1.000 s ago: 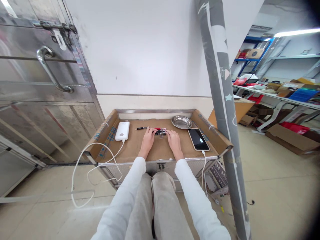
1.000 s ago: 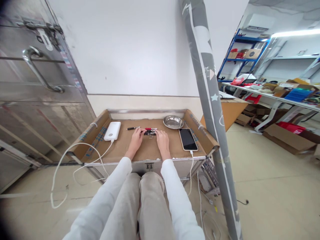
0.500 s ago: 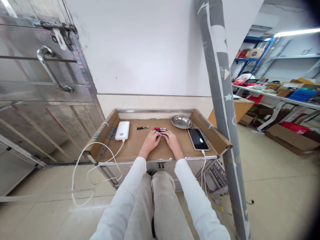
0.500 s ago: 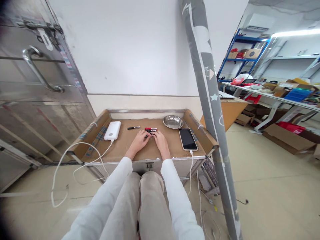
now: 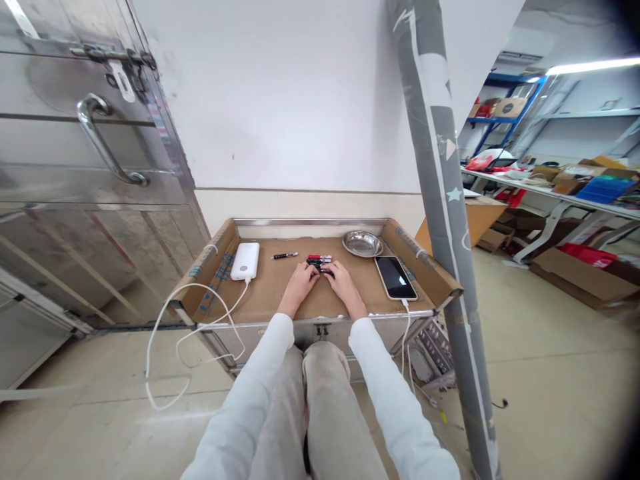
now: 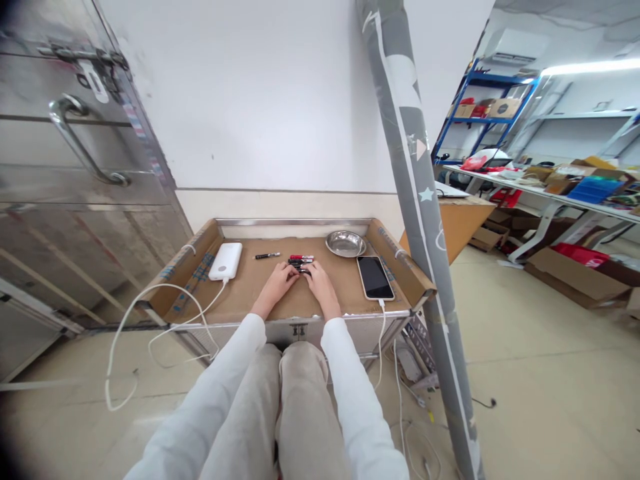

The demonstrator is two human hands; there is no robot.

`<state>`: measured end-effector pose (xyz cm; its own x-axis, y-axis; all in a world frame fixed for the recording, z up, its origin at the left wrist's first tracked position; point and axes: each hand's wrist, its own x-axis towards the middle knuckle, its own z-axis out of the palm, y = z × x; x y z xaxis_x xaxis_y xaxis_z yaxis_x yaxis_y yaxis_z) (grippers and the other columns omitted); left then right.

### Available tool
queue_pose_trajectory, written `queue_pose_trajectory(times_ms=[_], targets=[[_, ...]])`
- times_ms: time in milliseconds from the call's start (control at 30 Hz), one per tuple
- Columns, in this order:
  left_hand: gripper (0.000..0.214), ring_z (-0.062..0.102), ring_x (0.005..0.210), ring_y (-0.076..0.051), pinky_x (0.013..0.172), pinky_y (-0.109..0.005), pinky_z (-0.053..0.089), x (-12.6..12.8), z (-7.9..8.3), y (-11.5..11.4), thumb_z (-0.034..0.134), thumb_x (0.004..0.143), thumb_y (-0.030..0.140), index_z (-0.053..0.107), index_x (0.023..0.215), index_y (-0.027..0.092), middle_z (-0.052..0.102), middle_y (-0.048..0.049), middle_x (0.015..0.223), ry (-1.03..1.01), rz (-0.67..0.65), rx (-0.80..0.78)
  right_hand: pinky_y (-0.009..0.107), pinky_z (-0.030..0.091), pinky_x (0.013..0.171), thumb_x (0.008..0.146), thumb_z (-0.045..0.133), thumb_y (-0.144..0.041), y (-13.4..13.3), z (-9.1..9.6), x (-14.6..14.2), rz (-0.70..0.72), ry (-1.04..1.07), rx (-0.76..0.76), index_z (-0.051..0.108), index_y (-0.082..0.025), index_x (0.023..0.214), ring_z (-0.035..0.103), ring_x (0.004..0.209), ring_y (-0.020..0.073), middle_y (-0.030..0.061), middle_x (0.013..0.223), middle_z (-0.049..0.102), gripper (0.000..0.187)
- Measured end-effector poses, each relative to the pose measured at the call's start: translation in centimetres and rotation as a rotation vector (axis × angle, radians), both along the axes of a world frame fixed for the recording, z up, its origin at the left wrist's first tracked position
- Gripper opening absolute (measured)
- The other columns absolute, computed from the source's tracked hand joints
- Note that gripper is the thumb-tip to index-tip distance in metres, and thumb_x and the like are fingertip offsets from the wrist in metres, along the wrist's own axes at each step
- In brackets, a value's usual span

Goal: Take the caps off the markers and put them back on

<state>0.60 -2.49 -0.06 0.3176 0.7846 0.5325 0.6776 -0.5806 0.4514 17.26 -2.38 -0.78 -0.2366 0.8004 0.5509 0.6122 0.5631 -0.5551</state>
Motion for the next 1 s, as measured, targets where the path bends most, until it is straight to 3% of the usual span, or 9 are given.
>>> queue_pose_trajectory(times_ms=[433,733,833,1000], targets=[[0.009,0.057,0.085,-0.018,0.083,-0.035,0.049,0.0,-0.3,0.4,0.051,0.087,0.017,0.059,0.086,0.02,0.054,-0.0046,0.09,-0.059,0.026,-0.025,0.039,0.044,0.095,0.085,0.045,-0.012,-0.7,0.6,-0.2,-0.056,-0.044,0.041,0.064,-0.021,0.101,0.052,0.102,0.0214,0.0079,0.099,0.055,0.027],[0.012,0.057,0.09,-0.018,0.086,-0.036,0.048,0.2,-0.5,0.7,0.049,0.086,0.012,0.053,0.095,0.019,0.054,-0.0061,0.095,-0.084,0.056,-0.018,0.034,0.043,0.094,0.085,0.038,-0.008,-0.4,0.3,-0.2,-0.009,-0.009,0.035,0.061,-0.02,0.101,0.055,0.097,0.018,0.0067,0.1,0.055,0.03],[0.011,0.057,0.093,-0.021,0.087,-0.039,0.047,0.2,-0.2,0.6,0.044,0.088,0.014,0.053,0.094,0.017,0.054,-0.0094,0.097,-0.082,0.163,0.077,0.032,0.044,0.088,0.085,0.038,-0.008,-0.8,0.7,-0.3,-0.097,-0.066,0.043,0.061,-0.019,0.094,0.055,0.092,0.0188,0.0074,0.098,0.056,0.027],[0.031,0.052,0.111,-0.029,0.092,-0.045,0.043,-0.3,-0.2,0.8,0.035,0.084,0.004,0.052,0.109,0.012,0.055,-0.0191,0.115,-0.054,0.525,0.131,0.032,0.041,0.084,0.081,0.041,-0.006,-1.1,1.1,-0.2,-0.258,-0.209,0.051,0.06,-0.019,0.081,0.051,0.088,0.0206,0.0079,0.089,0.057,0.023]])
